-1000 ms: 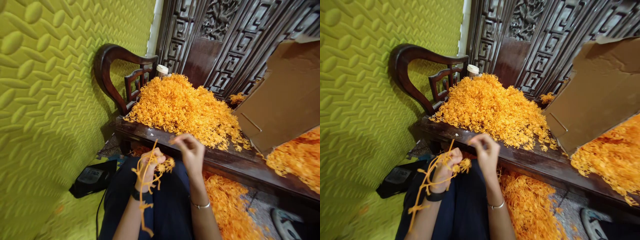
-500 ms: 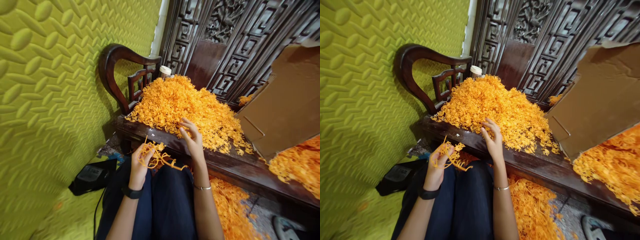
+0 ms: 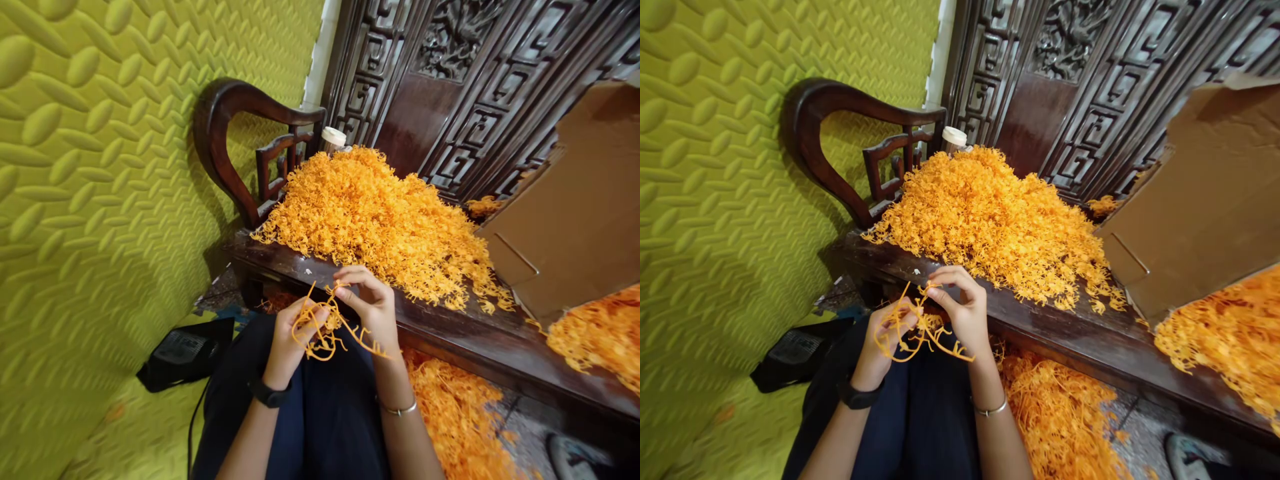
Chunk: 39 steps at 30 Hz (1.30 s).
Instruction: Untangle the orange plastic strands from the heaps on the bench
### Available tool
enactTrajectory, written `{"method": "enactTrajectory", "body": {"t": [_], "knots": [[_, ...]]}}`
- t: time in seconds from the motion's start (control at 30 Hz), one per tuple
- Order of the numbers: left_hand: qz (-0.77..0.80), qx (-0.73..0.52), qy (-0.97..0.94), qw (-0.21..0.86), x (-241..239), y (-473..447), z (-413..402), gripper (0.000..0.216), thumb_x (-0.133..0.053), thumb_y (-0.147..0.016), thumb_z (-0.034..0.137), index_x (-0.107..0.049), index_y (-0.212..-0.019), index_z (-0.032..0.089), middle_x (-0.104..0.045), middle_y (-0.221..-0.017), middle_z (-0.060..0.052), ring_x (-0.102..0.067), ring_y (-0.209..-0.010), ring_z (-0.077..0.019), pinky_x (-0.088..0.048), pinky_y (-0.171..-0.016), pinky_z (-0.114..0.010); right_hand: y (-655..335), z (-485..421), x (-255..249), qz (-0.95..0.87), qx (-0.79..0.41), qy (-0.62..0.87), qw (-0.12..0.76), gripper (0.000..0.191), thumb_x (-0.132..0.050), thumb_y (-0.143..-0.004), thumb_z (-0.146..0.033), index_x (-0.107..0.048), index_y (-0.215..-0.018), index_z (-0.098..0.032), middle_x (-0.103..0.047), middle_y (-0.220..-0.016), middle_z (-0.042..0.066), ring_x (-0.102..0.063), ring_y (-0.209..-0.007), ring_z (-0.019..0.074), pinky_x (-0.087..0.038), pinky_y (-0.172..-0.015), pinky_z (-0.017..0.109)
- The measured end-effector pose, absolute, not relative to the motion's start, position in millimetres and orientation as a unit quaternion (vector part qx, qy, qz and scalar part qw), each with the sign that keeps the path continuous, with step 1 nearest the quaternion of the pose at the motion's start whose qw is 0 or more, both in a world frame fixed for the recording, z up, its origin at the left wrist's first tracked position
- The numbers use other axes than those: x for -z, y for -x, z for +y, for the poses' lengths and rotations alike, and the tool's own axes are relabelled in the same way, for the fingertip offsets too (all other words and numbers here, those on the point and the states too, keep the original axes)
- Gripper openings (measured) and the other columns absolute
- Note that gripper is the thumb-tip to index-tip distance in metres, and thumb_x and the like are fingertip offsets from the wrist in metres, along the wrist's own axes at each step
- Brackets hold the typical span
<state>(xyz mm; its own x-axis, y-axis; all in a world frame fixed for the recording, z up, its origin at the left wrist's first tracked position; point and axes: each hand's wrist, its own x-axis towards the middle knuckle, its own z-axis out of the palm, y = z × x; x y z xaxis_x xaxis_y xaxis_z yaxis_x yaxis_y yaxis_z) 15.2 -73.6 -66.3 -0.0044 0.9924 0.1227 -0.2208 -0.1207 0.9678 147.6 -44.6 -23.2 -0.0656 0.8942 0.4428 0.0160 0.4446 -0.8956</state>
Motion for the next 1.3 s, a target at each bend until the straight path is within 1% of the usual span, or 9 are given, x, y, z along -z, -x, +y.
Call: {"method": "enactTrajectory", "body": {"t": [0.33, 0.6, 0.8, 0.9, 0.97, 1.03, 1.1, 1.2, 1.3], "knots": [[0.383, -0.588, -0.465, 0.54, 65.7, -23.6, -69.5, 0.03, -0.063, -0.072, 0.033, -0.051, -0.051, 0.015, -0.042, -0.054, 0.003, -0.037, -0.05, -0.0086, -0.032, -0.049, -0.022, -135.1, -45.9, 27.4, -0.479, -0.439, 0.354, 0.672, 0.01, -0.065, -0.065, -0.011, -0.061, -0.069, -0.02, -0.056, -0.081, 0.001, -0.052, -0.079, 0.0146, -0.04, -0.072, 0.028], [0.364, -0.631, -0.441, 0.525, 63.9, -37.4, -71.5, 0.036, -0.06, -0.073, 0.037, -0.044, -0.048, 0.016, -0.038, -0.05, 0.004, -0.035, -0.049, -0.0083, -0.029, -0.05, -0.024, -126.9, -48.4, 18.6, -0.5, -0.274, 0.402, 0.717, 0.007, -0.061, -0.072, -0.015, -0.057, -0.069, -0.019, -0.053, -0.079, 0.002, -0.052, -0.079, 0.015, -0.042, -0.071, 0.029], [0.38, -0.681, -0.34, 0.525, 73.5, -16.0, -78.0, 0.033, -0.066, -0.068, 0.036, -0.049, -0.048, 0.015, -0.044, -0.049, 0.004, -0.04, -0.049, -0.0082, -0.036, -0.054, -0.023, -202.4, -16.1, -22.2, -0.344, -0.002, 0.389, 0.855, 0.011, -0.06, -0.069, -0.017, -0.05, -0.074, -0.019, -0.049, -0.071, -0.001, -0.051, -0.058, 0.0102, -0.045, -0.063, 0.029], [0.346, -0.709, -0.291, 0.542, 70.0, -5.6, -78.1, 0.028, -0.069, -0.065, 0.039, -0.057, -0.059, 0.015, -0.052, -0.056, 0.002, -0.049, -0.056, -0.0112, -0.042, -0.061, -0.026, -230.3, 2.2, -16.2, -0.408, -0.013, 0.436, 0.802, 0.029, -0.065, -0.067, -0.019, -0.051, -0.092, -0.019, -0.056, -0.077, 0.0, -0.058, -0.068, 0.0129, -0.047, -0.07, 0.032], [0.322, -0.717, -0.276, 0.553, 67.4, -3.2, -77.8, 0.027, -0.07, -0.064, 0.039, -0.058, -0.063, 0.015, -0.053, -0.059, 0.001, -0.051, -0.059, -0.0122, -0.044, -0.062, -0.027, -232.2, 9.3, -1.8, -0.473, -0.043, 0.482, 0.736, 0.028, -0.066, -0.065, -0.022, -0.056, -0.091, -0.018, -0.06, -0.097, 0.008, -0.059, -0.085, 0.0181, -0.048, -0.072, 0.035], [0.308, -0.718, -0.274, 0.561, 65.6, -3.3, -77.7, 0.026, -0.07, -0.065, 0.038, -0.058, -0.066, 0.015, -0.054, -0.062, 0.001, -0.052, -0.061, -0.0125, -0.044, -0.062, -0.027, -224.3, 9.5, 11.2, -0.531, -0.05, 0.517, 0.67, 0.024, -0.066, -0.066, -0.026, -0.062, -0.088, -0.018, -0.049, -0.127, 0.014, -0.053, -0.105, 0.0245, -0.047, -0.076, 0.038], [0.299, -0.716, -0.27, 0.57, 64.7, -4.2, -77.8, 0.026, -0.069, -0.067, 0.038, -0.058, -0.067, 0.014, -0.055, -0.063, 0.0, -0.052, -0.061, -0.0119, -0.044, -0.062, -0.026, -210.6, 2.0, 16.6, -0.591, -0.084, 0.526, 0.606, 0.025, -0.063, -0.072, -0.03, -0.063, -0.094, -0.02, -0.042, -0.137, 0.012, -0.047, -0.116, 0.025, -0.046, -0.082, 0.039], [0.298, -0.713, -0.267, 0.576, 64.2, -5.0, -77.4, 0.027, -0.068, -0.068, 0.039, -0.058, -0.066, 0.014, -0.055, -0.063, 0.0, -0.052, -0.06, -0.011, -0.044, -0.062, -0.026, -184.6, -18.2, 11.4, -0.67, -0.281, 0.466, 0.505, 0.026, -0.055, -0.081, -0.036, -0.063, -0.102, -0.022, -0.061, -0.114, 0.009, -0.059, -0.1, 0.0193, -0.047, -0.082, 0.035], [0.304, -0.711, -0.261, 0.578, 64.4, -5.1, -75.8, 0.028, -0.07, -0.066, 0.04, -0.058, -0.066, 0.014, -0.054, -0.062, 0.001, -0.052, -0.059, -0.0112, -0.044, -0.062, -0.025, -159.9, -35.5, 2.9, -0.71, -0.423, 0.39, 0.406, 0.032, -0.061, -0.078, -0.037, -0.061, -0.105, -0.021, -0.067, -0.094, 0.005, -0.062, -0.084, 0.0163, -0.048, -0.077, 0.03]]}}
